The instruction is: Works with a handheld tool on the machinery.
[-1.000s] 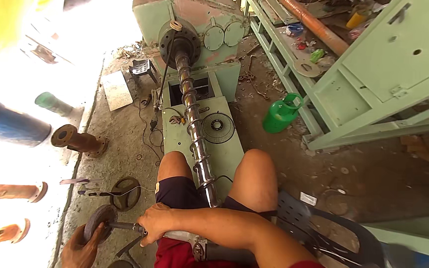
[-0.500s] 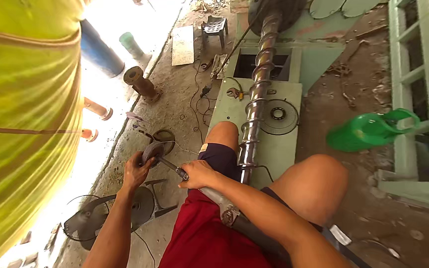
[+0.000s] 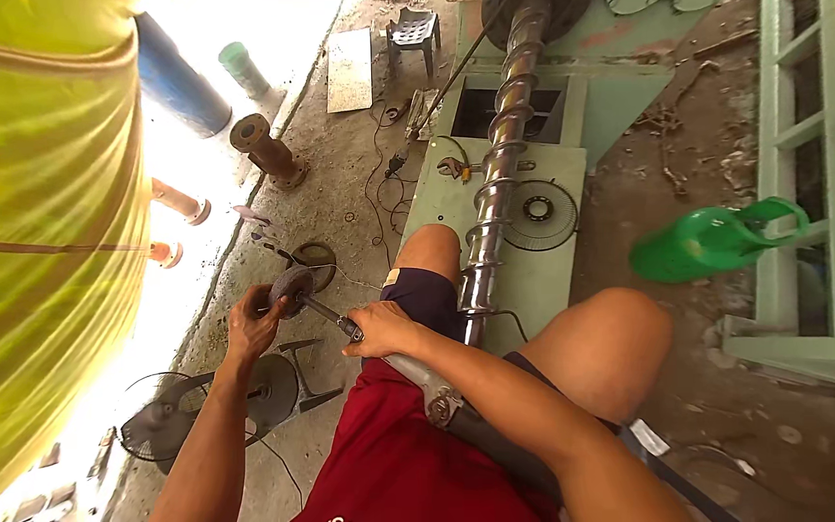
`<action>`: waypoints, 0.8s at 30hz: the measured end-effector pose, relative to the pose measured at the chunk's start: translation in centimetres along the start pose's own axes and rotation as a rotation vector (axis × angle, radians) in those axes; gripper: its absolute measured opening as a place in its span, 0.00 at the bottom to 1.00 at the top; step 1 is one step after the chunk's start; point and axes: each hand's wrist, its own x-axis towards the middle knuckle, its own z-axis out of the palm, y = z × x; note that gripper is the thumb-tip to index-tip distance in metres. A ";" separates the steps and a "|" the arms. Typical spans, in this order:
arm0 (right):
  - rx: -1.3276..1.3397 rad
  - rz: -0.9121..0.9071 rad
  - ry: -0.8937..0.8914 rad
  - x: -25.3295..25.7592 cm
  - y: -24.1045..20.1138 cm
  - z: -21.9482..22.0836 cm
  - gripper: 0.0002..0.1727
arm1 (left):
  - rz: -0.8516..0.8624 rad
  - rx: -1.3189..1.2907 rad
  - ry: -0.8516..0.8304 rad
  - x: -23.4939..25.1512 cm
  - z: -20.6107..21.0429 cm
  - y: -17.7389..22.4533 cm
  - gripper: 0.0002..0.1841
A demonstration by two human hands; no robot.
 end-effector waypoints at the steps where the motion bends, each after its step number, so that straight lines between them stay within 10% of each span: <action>1: 0.002 -0.001 0.001 0.0 0.0 0.0 0.37 | -0.009 0.013 -0.003 0.1 0.0 0.1 0.18; 24: 0.004 -0.008 0.022 0.0 0.1 0.1 0.37 | -0.037 0.227 0.045 2.7 1.6 3.4 0.20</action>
